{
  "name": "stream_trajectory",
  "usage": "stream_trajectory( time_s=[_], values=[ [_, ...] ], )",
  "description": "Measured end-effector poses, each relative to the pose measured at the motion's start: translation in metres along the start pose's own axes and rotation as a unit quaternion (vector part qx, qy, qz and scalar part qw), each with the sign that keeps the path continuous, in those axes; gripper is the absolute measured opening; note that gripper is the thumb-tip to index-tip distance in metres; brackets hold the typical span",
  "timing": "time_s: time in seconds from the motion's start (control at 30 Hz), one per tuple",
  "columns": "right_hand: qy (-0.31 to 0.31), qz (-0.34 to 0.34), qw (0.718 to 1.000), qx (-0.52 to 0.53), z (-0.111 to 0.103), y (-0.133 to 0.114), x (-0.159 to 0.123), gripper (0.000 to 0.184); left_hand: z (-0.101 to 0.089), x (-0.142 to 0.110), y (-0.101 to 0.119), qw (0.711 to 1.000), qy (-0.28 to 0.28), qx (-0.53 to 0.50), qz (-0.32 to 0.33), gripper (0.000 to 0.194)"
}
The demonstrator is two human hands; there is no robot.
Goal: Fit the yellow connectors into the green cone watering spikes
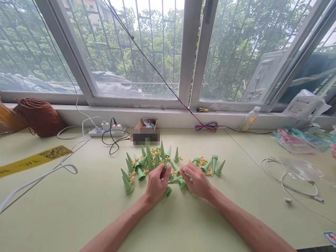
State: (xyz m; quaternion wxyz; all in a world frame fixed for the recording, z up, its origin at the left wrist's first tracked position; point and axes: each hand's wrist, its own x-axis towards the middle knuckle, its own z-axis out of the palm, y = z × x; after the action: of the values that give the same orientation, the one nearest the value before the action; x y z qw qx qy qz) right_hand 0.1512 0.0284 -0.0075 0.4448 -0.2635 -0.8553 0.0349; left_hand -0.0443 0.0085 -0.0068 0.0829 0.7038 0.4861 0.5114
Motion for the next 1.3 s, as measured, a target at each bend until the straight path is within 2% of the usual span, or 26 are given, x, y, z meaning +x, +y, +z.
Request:
stream_trajectory(
  time_s=[0.3,0.7,1.3],
  values=[
    [-0.006,0.003,1.0,0.005,-0.0027,-0.0019,-0.0003,0.012,-0.0008,0.0011,0.0022,1.0,0.027,0.004,-0.005,0.037],
    [-0.042,-0.022,0.998,0.033,-0.0015,-0.0033,0.0007,0.017,0.0006,-0.0029,0.0023,0.998,-0.019,0.023,0.056,0.03],
    [-0.021,-0.005,0.999,0.038,-0.0015,-0.0047,0.0017,0.014,0.0008,-0.0045,0.0053,0.999,-0.022,0.014,0.032,0.027]
  ],
)
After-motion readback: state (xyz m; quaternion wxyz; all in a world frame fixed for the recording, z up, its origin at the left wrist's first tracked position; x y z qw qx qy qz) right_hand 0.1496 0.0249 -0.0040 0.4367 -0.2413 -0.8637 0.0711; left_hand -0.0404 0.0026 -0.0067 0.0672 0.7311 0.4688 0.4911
